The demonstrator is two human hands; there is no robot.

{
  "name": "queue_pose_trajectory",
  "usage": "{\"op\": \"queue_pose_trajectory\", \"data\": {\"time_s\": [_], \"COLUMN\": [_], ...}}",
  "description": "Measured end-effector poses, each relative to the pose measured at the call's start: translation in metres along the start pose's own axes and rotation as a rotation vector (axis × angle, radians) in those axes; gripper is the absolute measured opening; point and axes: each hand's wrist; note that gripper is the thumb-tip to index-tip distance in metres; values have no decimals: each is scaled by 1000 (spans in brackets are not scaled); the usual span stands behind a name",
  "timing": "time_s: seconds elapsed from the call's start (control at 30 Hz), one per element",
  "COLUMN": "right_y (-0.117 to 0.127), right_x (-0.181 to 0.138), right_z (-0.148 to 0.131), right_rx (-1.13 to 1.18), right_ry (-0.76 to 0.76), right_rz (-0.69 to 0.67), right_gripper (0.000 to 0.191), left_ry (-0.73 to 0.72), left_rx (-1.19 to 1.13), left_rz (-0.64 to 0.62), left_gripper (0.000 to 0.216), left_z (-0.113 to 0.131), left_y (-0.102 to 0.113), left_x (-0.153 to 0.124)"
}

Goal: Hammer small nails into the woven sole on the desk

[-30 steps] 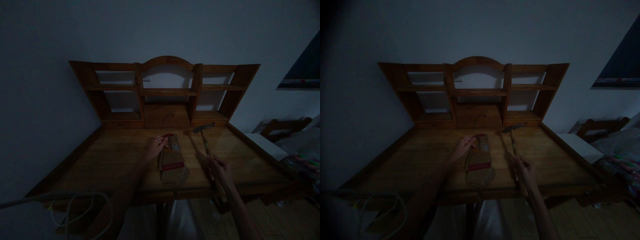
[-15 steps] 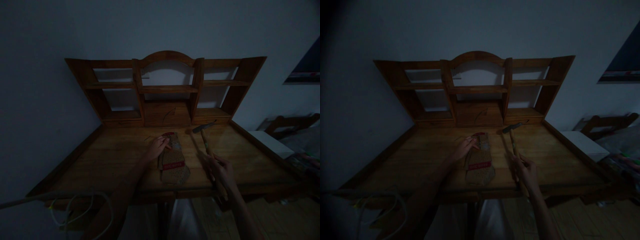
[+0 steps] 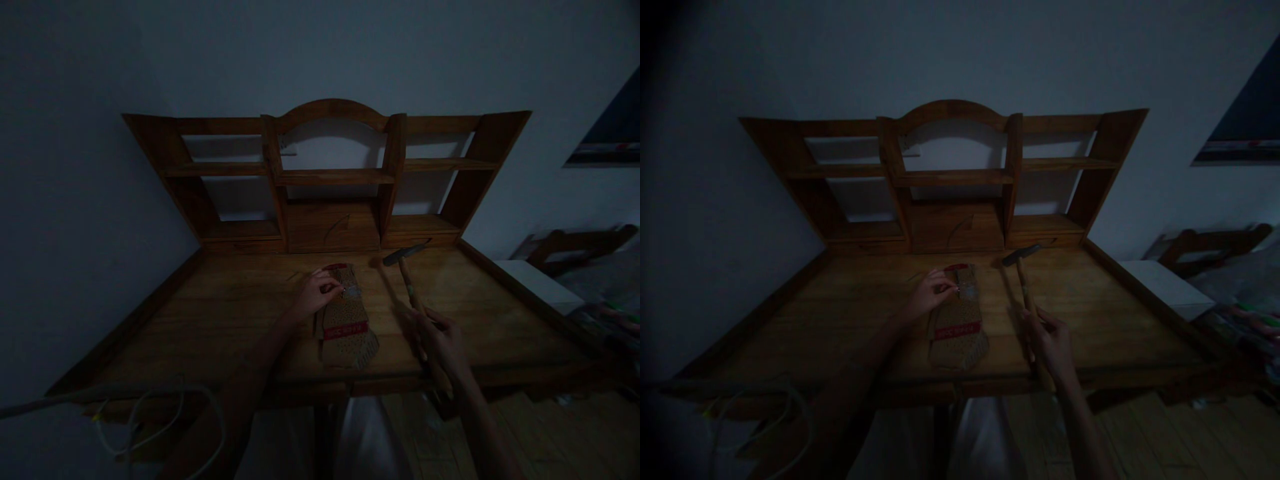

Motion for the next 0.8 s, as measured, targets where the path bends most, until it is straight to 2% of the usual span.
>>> {"op": "queue_pose_trajectory", "data": {"time_s": [0.13,0.4,0.6,0.8], "right_y": [-1,-3,0,-8], "right_x": [1,-3,2,-24], "right_z": [2,-3,6,-9], "right_rx": [-11,12,-35,-99], "right_ry": [10,-29,11,75], "right_rz": [19,-31,-8,-68], "right_gripper": [46,48,49,51], "left_ry": [-2,-47,-17,-13], "left_rx": [-19,-31,-53,-44], "left_rz": [5,32,55,16], "left_gripper": [21,17,18,17], "left_z": [0,-6,5,9], "left_y": [0,-5,3,10], "left_x": [0,-1,2,2]}}
Point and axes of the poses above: each hand's wrist, its own x-axis towards the middle knuckle, its own y-axis out of the back of the hand, z = x × y, and after that the axes turned 13 degrees about x, right-handed
